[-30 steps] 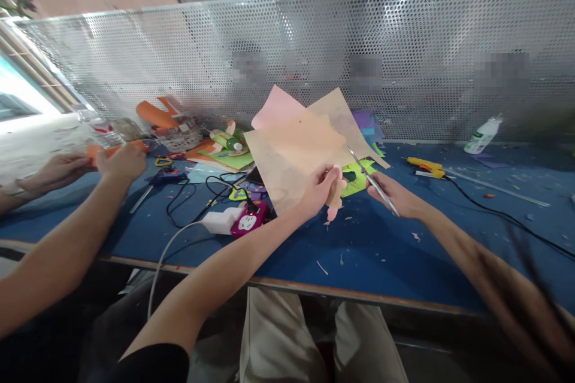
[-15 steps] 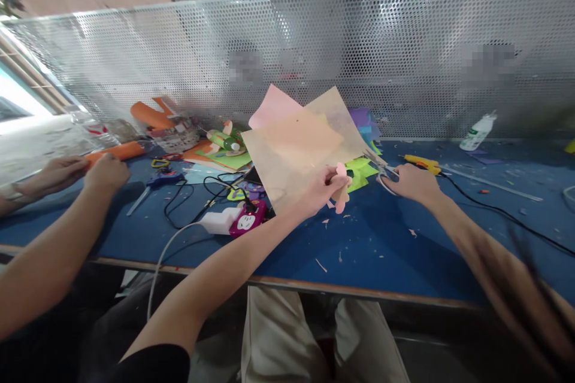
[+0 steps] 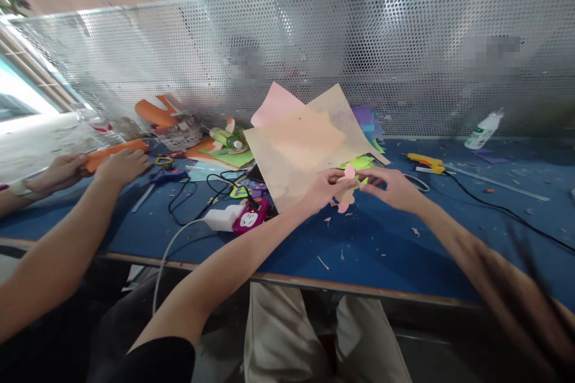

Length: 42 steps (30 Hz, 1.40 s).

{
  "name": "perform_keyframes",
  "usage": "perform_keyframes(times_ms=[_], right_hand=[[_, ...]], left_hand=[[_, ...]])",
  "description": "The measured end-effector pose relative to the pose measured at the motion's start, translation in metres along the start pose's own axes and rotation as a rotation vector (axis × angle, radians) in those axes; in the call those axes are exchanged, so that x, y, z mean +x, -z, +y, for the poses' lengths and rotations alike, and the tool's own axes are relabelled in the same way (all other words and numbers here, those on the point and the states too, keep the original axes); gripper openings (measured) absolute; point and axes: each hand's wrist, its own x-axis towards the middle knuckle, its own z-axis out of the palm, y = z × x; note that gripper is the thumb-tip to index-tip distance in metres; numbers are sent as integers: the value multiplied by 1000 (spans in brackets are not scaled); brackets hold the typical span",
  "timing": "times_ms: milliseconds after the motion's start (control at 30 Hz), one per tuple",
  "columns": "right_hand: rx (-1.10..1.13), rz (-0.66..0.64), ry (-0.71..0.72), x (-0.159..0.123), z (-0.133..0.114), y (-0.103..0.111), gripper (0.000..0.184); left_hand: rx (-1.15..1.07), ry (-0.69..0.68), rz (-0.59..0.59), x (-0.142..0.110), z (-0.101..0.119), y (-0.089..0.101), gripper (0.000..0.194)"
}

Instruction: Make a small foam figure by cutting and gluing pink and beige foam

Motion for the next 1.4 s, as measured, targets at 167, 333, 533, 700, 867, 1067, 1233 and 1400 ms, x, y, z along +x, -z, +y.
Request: perform_keyframes(times_ms=[167,333,533,700,867,1067,1233,1400], right_hand=[[-76,40,-16,0,-7,-13,29],[58,188,-110,-2,-4,-8,31],[166,331,-149,-2,-2,-3,32],[277,520,-142,0,3,4,32],[387,226,-217,3,14,-4,34],[494,-203,-165,2,11,-31,38],[488,-2,-198,2,2,-41,31],[438,150,-187,1,6,-35,32]], left_hand=[[74,-60,16,-1,3,0,38],[127,-105,-48,-4,5,-1,38],[116,-111,-19,-3,4,0,38],[62,-129,16,-1,4,0,35],[7,-96,26,-2,7,-1,35],[-105,-34,32,-3,10,-1,39],[-166,-16,-21,-3,9,-2,41],[-222,-17,-17,-1,10,-2,42]])
